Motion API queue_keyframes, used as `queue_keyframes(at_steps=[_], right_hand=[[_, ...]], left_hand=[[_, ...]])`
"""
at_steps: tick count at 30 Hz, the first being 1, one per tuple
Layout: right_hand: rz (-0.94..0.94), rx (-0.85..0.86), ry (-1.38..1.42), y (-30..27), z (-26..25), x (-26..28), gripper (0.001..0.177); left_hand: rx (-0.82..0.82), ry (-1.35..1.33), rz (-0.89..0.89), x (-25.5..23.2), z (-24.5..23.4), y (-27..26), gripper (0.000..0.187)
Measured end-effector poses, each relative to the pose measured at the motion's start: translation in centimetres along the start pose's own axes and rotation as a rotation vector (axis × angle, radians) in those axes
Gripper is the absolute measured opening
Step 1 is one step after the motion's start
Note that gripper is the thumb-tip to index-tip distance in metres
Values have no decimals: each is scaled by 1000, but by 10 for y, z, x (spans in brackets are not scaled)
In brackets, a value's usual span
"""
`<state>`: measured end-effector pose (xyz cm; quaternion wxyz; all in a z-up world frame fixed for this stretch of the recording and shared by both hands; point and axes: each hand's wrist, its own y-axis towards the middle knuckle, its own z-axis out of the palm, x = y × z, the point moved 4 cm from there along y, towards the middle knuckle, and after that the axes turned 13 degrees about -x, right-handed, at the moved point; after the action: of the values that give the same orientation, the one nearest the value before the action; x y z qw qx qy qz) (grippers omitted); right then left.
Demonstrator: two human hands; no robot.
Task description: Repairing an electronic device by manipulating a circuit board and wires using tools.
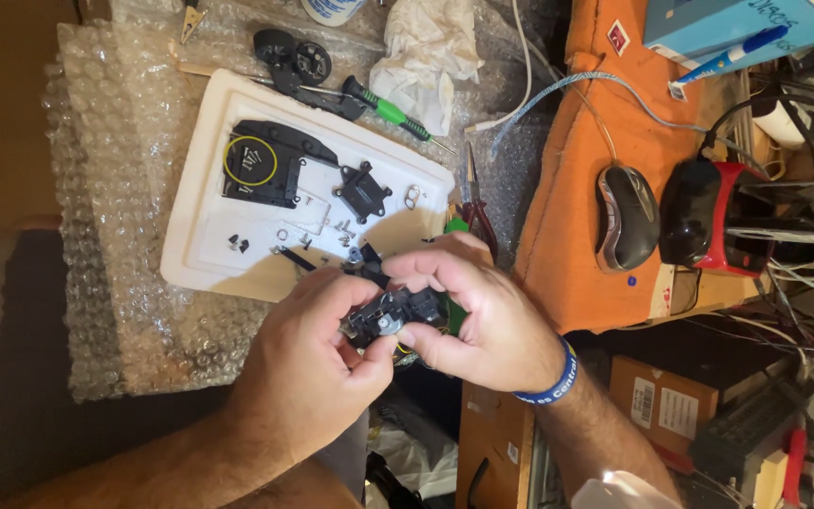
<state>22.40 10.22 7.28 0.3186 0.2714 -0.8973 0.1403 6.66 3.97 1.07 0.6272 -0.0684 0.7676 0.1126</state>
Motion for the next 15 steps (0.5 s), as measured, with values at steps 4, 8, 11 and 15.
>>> queue_keyframes(at_steps=[4, 8, 11, 15], right_hand=[[-28, -19, -10, -1, -2, 0, 44], [-54, -12, 14, 1, -2, 2, 44], [-59, -10, 21, 2, -4, 4, 44], [-57, -32, 46, 0, -4, 4, 40]], left_hand=[[20, 0, -14, -2, 0, -1, 33], [36, 34, 10, -2, 0, -2, 32], [41, 37, 31, -4, -1, -2, 33], [45, 45, 62, -8, 0, 0, 34]])
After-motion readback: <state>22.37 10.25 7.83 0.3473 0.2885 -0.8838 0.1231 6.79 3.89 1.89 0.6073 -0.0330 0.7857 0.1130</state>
